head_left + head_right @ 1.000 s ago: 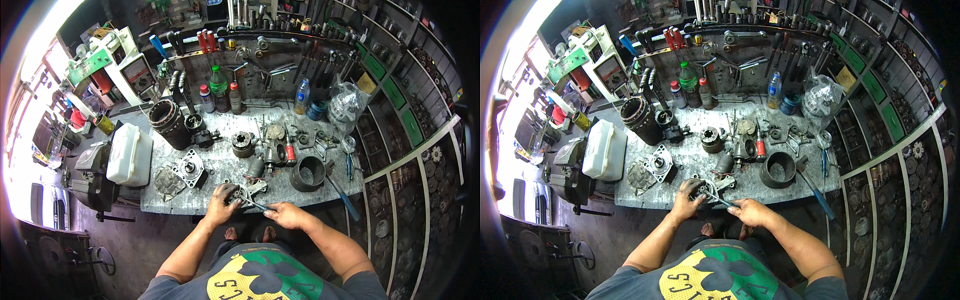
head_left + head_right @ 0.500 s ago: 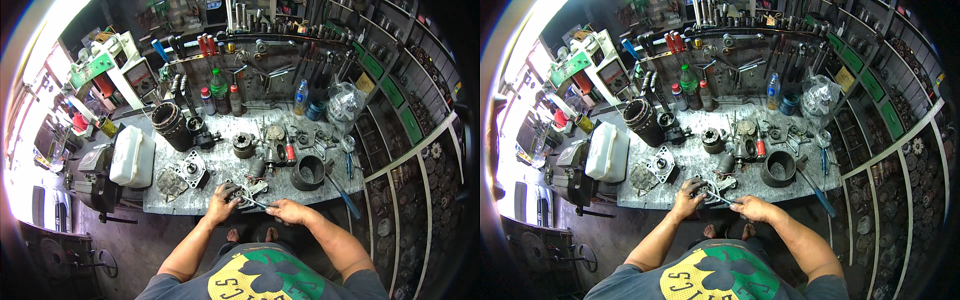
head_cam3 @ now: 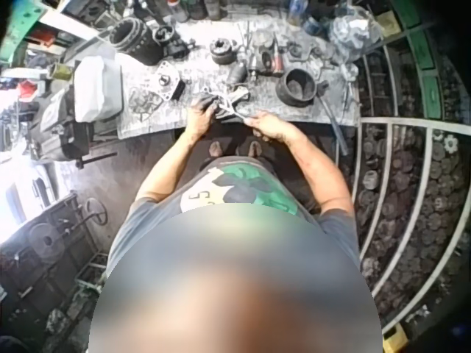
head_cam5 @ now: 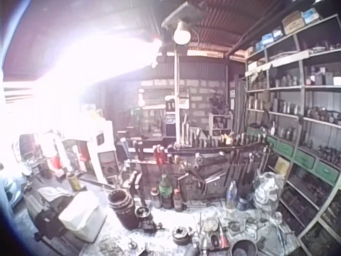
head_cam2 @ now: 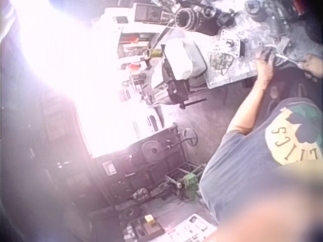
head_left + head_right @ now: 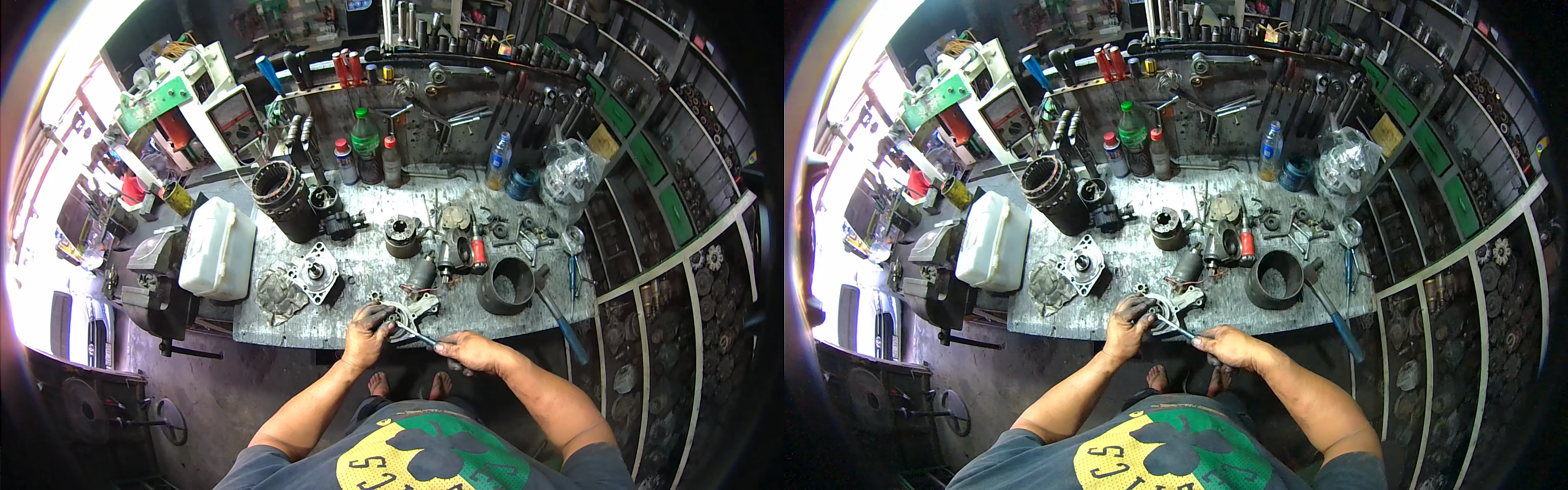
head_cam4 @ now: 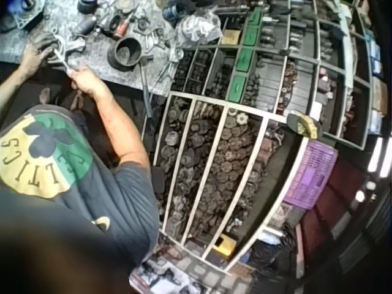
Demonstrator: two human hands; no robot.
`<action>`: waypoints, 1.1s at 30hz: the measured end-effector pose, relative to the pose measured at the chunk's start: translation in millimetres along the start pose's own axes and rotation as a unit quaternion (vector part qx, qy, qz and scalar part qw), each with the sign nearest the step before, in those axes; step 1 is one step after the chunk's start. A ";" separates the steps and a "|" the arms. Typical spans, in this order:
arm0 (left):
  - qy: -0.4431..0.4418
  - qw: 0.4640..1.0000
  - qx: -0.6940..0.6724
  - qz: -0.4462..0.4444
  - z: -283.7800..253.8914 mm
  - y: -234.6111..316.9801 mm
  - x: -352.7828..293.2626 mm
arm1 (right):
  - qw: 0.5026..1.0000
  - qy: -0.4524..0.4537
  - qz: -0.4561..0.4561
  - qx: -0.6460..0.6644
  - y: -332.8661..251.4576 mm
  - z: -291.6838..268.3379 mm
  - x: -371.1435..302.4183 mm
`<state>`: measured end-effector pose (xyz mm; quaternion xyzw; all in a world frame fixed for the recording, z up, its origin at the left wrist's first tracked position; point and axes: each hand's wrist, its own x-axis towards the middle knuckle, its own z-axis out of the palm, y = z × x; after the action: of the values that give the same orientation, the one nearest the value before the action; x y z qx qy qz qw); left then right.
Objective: The person assembles small mechanical components on a workbench, using a screwdriver to tighten screws and a hammer to tap parts into place. The person handles gears, housings, and fasteners, occasionally reaching for tools and parts from the bench or nearby shelves.
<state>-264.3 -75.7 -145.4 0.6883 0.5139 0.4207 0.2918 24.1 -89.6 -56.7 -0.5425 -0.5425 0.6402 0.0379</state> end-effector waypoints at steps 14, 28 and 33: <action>-0.015 0.998 0.021 -0.063 -0.8 13.2 5.8 | 0.984 0.082 -0.069 -0.143 -2.5 5.0 -3.9; -0.081 0.996 -0.030 -0.020 -7.8 -8.0 10.5 | 0.999 0.015 0.016 -0.046 4.9 -1.8 1.4; -0.059 0.998 -0.018 -0.027 -6.3 -2.0 9.6 | 0.996 0.026 -0.024 -0.079 0.9 -1.7 -1.5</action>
<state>-269.6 -66.1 -141.4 0.6924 0.5065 0.3803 0.3455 26.4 -89.9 -56.1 -0.5471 -0.6032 0.5799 0.0238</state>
